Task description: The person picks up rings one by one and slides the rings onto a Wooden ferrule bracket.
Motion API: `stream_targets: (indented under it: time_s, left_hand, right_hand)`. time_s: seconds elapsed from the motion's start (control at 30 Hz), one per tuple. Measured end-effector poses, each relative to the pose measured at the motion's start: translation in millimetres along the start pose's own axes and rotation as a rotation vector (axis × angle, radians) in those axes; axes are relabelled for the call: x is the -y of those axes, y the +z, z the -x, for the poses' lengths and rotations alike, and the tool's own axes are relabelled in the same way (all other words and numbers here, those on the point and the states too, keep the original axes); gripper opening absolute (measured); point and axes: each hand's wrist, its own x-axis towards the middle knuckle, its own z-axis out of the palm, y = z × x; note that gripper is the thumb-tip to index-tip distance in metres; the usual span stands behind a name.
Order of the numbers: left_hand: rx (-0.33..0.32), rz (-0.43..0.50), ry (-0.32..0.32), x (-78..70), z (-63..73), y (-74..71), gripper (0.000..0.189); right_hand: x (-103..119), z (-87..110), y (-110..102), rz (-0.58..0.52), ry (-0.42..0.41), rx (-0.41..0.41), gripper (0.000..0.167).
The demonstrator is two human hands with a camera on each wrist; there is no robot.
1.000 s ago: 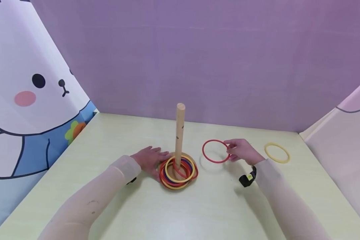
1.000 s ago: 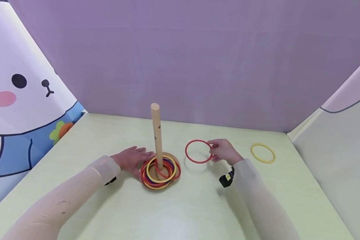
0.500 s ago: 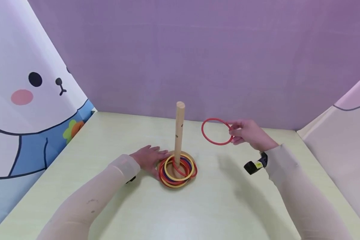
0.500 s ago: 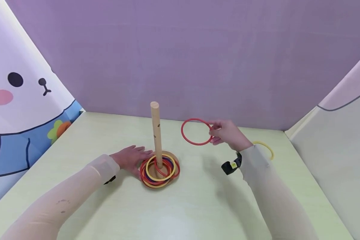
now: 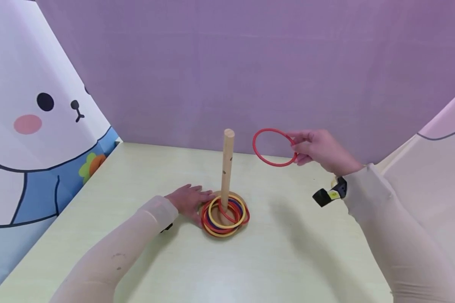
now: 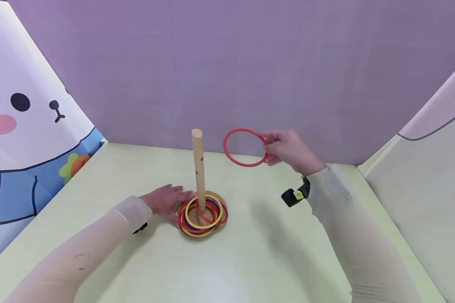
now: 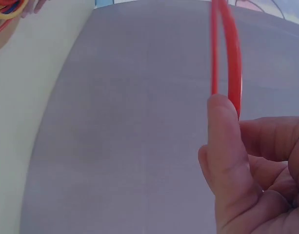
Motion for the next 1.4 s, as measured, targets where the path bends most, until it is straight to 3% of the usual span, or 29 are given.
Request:
stream_targets:
  time_s: [0.27, 0.47, 1.1, 1.4]
  left_hand:
    - [0.009, 0.018, -0.015, 2.2, -2.7, 2.4, 0.098]
    - [0.018, 0.030, -0.023, 4.7, -3.4, 0.7, 0.098]
    - [0.009, 0.044, -0.031, 5.1, -5.5, 0.2, 0.097]
    - [0.001, -0.087, 0.031, 2.8, -9.7, -5.4, 0.097]
  right_hand:
    - [28.9, 0.9, 2.3, 0.068, -0.047, -0.049, 0.041]
    - [46.5, 1.5, 9.2, 0.044, -0.063, -0.067, 0.041]
    - [59.3, -15.4, 39.6, -0.025, -0.146, -0.078, 0.043]
    - [62.4, -22.0, 55.8, -0.039, -0.158, -0.070, 0.042]
